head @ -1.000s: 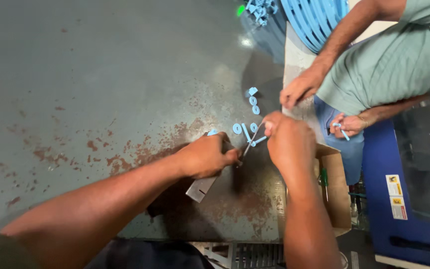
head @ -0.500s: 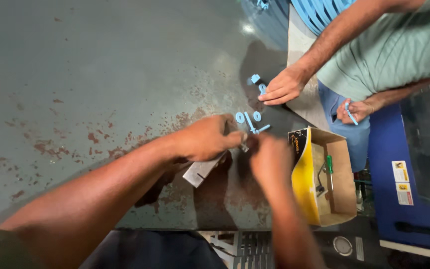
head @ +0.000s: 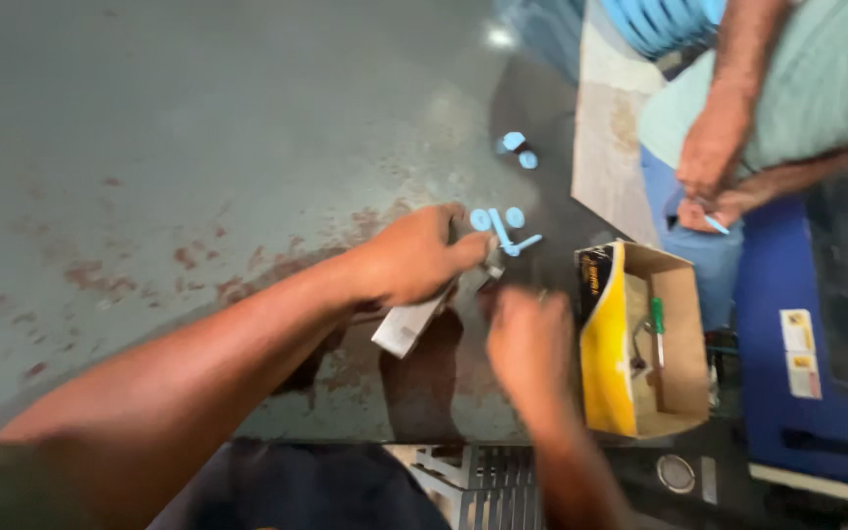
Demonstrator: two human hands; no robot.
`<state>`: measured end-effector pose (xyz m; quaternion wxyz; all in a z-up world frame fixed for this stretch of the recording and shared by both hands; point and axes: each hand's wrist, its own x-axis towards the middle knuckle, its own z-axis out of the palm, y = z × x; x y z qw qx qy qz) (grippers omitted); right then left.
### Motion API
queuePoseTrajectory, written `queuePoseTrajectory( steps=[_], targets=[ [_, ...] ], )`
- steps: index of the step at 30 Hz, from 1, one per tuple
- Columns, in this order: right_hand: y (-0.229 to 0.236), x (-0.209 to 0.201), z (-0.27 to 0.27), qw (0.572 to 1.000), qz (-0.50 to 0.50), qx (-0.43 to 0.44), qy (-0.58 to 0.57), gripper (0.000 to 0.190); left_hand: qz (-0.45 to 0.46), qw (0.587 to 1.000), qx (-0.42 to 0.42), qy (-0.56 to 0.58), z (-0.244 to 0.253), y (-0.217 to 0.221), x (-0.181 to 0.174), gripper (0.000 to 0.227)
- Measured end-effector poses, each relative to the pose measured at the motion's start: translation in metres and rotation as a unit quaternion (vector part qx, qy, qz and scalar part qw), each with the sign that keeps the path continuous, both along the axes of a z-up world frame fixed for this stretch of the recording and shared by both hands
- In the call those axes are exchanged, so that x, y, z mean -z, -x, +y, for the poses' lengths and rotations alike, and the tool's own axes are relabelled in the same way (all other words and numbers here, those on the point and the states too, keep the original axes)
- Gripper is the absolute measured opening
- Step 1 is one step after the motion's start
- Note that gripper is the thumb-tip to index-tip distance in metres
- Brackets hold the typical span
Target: The person assembles light blue plastic components by inserting bolts and washers into a metal jig and tightening them with an Allen key. The person then removes the assembled units and places them into a cardboard box.
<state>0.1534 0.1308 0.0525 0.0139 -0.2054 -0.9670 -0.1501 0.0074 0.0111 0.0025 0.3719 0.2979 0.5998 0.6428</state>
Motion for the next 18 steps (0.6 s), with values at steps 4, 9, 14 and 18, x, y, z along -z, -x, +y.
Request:
queuePoseTrajectory(
  steps=[4, 9, 14, 18],
  targets=[
    [0.048, -0.053, 0.033, 0.979, 0.160, -0.127, -0.028, 0.016, 0.058, 0.996, 0.033, 0.059, 0.002, -0.012, 0.005, 0.046],
    [-0.024, -0.045, -0.063, 0.964, 0.162, -0.190, -0.087, 0.005, 0.035, 0.995, -0.074, 0.060, 0.004, -0.005, 0.009, 0.046],
    [-0.026, 0.006, -0.039, 0.996, 0.038, -0.012, 0.074, 0.012, -0.064, 0.997, -0.034, -0.027, 0.001, 0.006, 0.013, 0.045],
    [0.030, -0.020, 0.038, 0.971, 0.147, -0.189, 0.012, 0.016, 0.077, 0.997, 0.012, -0.008, 0.010, -0.006, 0.017, 0.047]
  ],
)
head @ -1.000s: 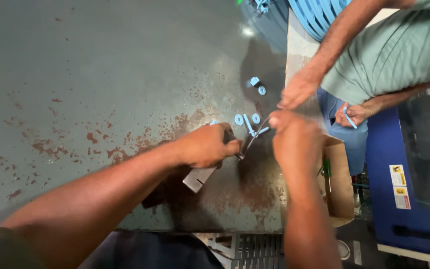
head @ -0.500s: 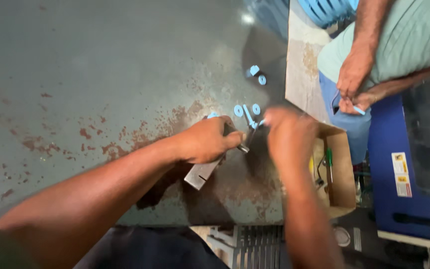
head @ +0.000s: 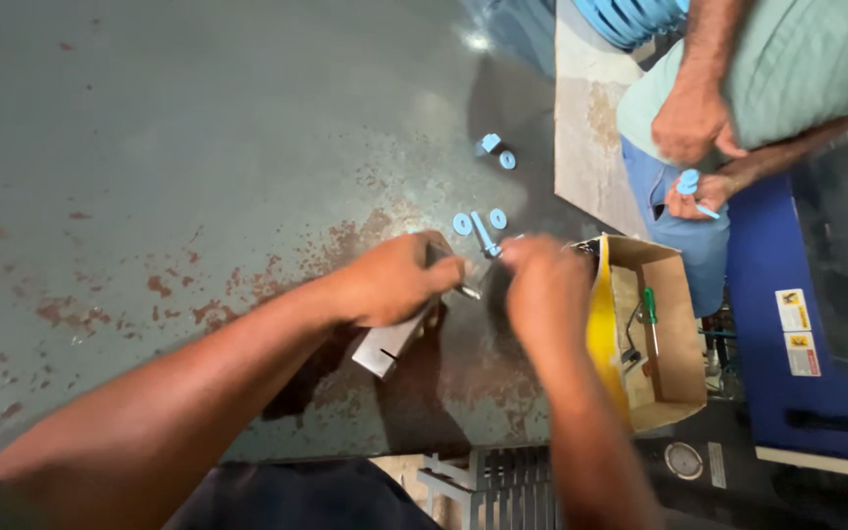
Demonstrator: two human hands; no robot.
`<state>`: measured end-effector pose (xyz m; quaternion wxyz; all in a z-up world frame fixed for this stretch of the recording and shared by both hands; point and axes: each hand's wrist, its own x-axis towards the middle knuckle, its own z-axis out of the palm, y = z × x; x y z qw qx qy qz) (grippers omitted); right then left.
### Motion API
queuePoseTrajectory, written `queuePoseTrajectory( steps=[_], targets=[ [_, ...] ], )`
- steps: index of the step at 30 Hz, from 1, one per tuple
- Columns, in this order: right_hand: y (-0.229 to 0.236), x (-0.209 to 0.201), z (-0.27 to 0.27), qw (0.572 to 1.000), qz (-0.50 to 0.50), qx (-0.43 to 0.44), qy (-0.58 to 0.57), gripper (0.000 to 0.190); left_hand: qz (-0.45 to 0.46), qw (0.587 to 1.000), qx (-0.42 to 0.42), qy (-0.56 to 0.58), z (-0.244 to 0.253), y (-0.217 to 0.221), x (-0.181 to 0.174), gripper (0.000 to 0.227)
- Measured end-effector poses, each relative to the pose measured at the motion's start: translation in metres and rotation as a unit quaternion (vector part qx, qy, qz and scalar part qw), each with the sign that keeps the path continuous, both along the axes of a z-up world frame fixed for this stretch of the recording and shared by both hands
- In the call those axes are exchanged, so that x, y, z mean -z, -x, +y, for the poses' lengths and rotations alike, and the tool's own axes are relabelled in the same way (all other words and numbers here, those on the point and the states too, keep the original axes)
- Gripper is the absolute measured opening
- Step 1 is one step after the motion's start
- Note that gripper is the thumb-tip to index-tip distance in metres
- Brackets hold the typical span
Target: The person assembles light blue plastic components by inserting bolts and washers into a metal jig and tightening them with an Allen key. The person then removes the assembled units and places them into a cardboard box.
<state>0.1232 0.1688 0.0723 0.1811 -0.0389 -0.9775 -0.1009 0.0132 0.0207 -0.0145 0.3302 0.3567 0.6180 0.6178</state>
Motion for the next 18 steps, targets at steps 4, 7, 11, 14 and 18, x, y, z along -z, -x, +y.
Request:
queuePoseTrajectory(
  steps=[4, 7, 11, 14, 18],
  targets=[
    [-0.002, -0.040, -0.024, 0.997, 0.055, 0.008, -0.061, 0.009, -0.025, 0.994, 0.011, 0.103, 0.002, -0.006, 0.004, 0.051],
    [-0.046, -0.033, -0.090, 0.995, 0.054, -0.081, 0.021, 0.012, -0.037, 0.992, -0.084, 0.088, -0.001, -0.002, 0.006, 0.048],
    [-0.052, -0.001, -0.103, 0.988, -0.056, -0.014, 0.145, 0.004, -0.152, 0.985, -0.082, 0.026, -0.008, 0.021, -0.001, 0.046],
    [-0.030, 0.005, -0.049, 0.973, -0.114, 0.149, 0.132, 0.008, -0.204, 0.979, 0.020, 0.008, -0.006, 0.018, 0.000, 0.046],
    [0.008, -0.018, -0.004, 0.996, 0.084, 0.010, -0.023, 0.008, -0.086, 0.993, 0.078, 0.034, -0.002, 0.009, 0.004, 0.051]
  ],
)
